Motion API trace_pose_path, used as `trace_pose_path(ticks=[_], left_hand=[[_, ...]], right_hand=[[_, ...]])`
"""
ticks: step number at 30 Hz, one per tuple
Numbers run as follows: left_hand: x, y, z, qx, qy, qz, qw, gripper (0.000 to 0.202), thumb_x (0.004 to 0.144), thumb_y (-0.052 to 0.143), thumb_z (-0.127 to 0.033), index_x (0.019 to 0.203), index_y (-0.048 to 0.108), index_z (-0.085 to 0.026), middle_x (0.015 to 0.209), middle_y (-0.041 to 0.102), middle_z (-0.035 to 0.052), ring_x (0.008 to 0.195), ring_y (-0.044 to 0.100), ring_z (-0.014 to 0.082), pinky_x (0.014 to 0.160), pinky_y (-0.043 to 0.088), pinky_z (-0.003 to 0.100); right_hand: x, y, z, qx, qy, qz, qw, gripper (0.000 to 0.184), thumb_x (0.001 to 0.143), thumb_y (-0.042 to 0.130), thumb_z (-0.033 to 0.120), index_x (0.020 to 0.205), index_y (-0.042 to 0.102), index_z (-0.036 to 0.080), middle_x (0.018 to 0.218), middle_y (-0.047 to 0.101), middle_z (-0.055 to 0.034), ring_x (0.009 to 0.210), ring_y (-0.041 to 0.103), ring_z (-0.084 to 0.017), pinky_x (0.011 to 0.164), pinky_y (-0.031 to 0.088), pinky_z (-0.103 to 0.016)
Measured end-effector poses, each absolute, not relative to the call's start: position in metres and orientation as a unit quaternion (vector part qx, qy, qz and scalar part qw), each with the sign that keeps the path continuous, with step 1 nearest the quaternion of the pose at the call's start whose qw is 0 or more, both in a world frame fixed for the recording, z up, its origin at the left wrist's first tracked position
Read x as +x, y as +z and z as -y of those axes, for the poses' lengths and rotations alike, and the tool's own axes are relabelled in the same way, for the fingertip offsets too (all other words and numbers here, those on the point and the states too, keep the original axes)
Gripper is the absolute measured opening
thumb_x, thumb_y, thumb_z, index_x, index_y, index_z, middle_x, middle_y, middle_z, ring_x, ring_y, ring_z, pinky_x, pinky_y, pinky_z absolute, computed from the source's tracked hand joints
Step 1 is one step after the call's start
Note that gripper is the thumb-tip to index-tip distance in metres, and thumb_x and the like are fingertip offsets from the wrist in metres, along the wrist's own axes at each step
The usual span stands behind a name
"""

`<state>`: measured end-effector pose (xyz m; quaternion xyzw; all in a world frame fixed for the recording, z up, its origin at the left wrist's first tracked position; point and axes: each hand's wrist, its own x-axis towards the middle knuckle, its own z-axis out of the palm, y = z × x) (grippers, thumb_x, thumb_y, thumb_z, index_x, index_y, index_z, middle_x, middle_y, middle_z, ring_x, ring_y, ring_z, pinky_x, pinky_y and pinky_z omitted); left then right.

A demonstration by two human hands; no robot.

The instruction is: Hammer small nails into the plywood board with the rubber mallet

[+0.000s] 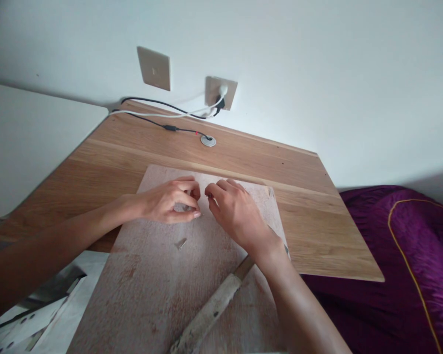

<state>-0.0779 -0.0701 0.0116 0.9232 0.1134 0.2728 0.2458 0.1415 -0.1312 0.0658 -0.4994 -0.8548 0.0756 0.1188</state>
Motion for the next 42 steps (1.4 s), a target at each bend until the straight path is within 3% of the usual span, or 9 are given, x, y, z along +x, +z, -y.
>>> trace_pose_path(ticks=[8, 38, 42], left_hand=[[-0.077, 0.013, 0.071, 0.912, 0.293, -0.155, 0.243, 0.015, 0.094, 0.063, -0.019, 0.082, 0.072, -0.017, 0.093, 0.065, 0.0064, 0.090, 0.061, 0.0203, 0.084, 0.049, 0.034], [-0.075, 0.008, 0.068, 0.904, 0.330, -0.178, 0.204, 0.009, 0.095, 0.062, -0.016, 0.090, 0.070, -0.017, 0.099, 0.066, 0.0068, 0.095, 0.064, 0.0210, 0.087, 0.052, 0.034], [-0.077, 0.005, 0.063, 0.885, 0.351, -0.259, 0.162, 0.030, 0.086, 0.054, 0.000, 0.104, 0.069, -0.018, 0.105, 0.067, 0.0069, 0.102, 0.064, 0.0228, 0.088, 0.053, 0.036]], right_hand=[[0.149, 0.054, 0.146, -0.480, 0.093, 0.865, 0.113, 0.016, 0.098, 0.059, 0.008, 0.099, 0.070, 0.020, 0.096, 0.076, -0.0088, 0.093, 0.070, -0.025, 0.085, 0.055, -0.039], [0.150, 0.049, 0.151, -0.462, 0.122, 0.866, 0.146, 0.022, 0.101, 0.053, 0.006, 0.103, 0.070, 0.020, 0.098, 0.076, -0.0085, 0.095, 0.068, -0.024, 0.083, 0.055, -0.038], [0.150, 0.048, 0.151, -0.474, 0.115, 0.862, 0.136, 0.021, 0.101, 0.053, 0.008, 0.104, 0.071, 0.019, 0.099, 0.077, -0.0093, 0.097, 0.068, -0.026, 0.086, 0.055, -0.040]])
